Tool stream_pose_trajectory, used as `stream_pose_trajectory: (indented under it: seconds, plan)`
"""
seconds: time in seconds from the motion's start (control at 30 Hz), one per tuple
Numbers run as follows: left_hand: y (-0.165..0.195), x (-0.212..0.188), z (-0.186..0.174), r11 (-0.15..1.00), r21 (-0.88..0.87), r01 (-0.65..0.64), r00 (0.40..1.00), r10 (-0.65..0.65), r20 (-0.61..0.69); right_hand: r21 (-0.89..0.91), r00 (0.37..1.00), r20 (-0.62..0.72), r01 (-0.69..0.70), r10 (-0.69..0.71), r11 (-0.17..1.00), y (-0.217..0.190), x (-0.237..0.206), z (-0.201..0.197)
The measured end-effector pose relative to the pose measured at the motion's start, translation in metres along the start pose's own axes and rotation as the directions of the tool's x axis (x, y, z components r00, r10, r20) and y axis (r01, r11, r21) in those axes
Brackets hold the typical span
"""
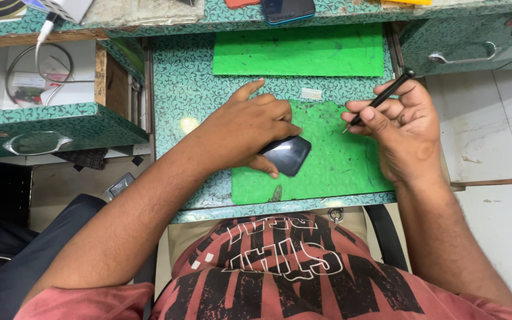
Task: The person holds a smartphone and applies liquid from a bottle onto its screen, then wipes the screen with a small cloth. They use a pen-like tool and a screwdriver on the phone edges, then position a screen protector over the display and press it down, working at a repair counter with a green mat.
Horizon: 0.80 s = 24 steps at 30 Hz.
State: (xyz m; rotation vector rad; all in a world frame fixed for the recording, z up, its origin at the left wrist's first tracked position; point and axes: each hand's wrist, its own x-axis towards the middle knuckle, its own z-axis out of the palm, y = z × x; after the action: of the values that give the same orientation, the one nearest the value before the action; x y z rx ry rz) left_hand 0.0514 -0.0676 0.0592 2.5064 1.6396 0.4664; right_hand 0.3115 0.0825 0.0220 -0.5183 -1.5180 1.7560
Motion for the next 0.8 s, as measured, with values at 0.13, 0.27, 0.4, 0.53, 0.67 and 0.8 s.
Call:
stream_pose_trajectory:
  seconds: [0.13,0.27,0.4,0.53,0.67,0.8]
  plan:
    - [0.004,0.004,-0.009,0.998,0.047,-0.033,0.999,0.032,0.01,-0.007,0.999,-0.014,0.03,-0.03,1.0,-0.006,-0.004,0.009]
    - [0.005,-0.003,-0.024,0.97,-0.237,-0.058,0.981,0.011,-0.196,0.0,0.99,-0.018,0.141,-0.141,0.99,-0.027,-0.009,0.023]
    - [0.012,-0.009,-0.029,0.925,-0.365,-0.104,0.928,-0.041,-0.37,0.009,0.969,-0.118,0.218,-0.216,0.976,-0.051,-0.012,0.047]
    - [0.02,-0.01,-0.017,0.891,-0.434,-0.133,0.889,-0.086,-0.451,-0.029,0.942,-0.175,0.285,-0.286,0.958,-0.067,-0.02,0.076]
    - [0.024,-0.011,-0.004,0.858,-0.492,-0.148,0.88,-0.113,-0.461,-0.153,0.945,-0.098,0.295,-0.311,0.943,-0.075,-0.015,0.09]
    - [0.021,-0.014,0.002,0.865,-0.476,-0.162,0.865,-0.108,-0.491,-0.221,0.958,-0.09,0.249,-0.274,0.943,-0.075,-0.009,0.095]
